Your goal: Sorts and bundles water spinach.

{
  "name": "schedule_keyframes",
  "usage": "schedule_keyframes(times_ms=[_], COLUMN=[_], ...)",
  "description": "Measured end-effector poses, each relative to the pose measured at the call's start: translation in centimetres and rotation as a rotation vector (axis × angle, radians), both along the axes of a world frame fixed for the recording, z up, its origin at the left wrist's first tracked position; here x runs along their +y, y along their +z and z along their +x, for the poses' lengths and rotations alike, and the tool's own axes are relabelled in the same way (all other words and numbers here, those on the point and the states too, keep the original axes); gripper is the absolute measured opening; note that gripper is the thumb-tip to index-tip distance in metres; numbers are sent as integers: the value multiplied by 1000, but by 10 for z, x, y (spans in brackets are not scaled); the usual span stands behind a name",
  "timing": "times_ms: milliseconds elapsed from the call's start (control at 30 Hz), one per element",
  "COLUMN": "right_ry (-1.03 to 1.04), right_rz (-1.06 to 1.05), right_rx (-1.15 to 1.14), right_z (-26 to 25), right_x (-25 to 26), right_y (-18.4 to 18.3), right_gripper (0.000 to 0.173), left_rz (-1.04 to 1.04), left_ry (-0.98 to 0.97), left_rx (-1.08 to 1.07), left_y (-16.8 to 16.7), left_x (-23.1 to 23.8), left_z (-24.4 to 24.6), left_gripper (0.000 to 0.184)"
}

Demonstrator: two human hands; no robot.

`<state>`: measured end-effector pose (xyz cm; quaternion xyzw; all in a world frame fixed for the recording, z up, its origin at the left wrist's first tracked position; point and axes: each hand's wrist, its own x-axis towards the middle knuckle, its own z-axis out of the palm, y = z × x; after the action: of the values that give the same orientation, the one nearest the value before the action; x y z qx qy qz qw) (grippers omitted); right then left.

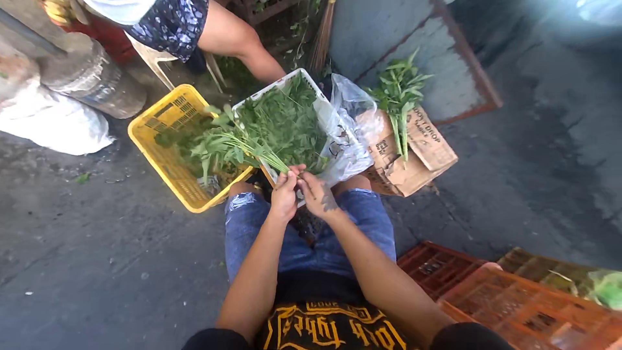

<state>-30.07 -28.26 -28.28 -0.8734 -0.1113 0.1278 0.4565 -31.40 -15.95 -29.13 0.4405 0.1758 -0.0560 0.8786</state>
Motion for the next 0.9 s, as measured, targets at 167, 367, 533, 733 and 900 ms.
schedule_keyframes(times_ms=[167, 367, 533, 733, 900], right_ry=[-28, -129, 40, 109, 88], right_rz=[317, 837, 436, -349, -382], right_rx=[450, 1075, 707, 200, 200], right_z=[8, 17, 29, 14, 17], right_x=[7, 16, 8, 22, 10], right_y=[-13, -9, -2, 14, 27], right_gripper=[32, 28, 35, 41, 39], left_rz=[-153, -353, -319, -265, 607], left_ry=[71, 85, 82, 171, -208], left_rx=[15, 11, 53, 155, 224], left_y=[-6, -18, -18, -6, 23], left_x=[42, 54, 46, 31, 44], left_z=[9, 23, 35, 34, 15], left_gripper=[42, 20, 18, 19, 33])
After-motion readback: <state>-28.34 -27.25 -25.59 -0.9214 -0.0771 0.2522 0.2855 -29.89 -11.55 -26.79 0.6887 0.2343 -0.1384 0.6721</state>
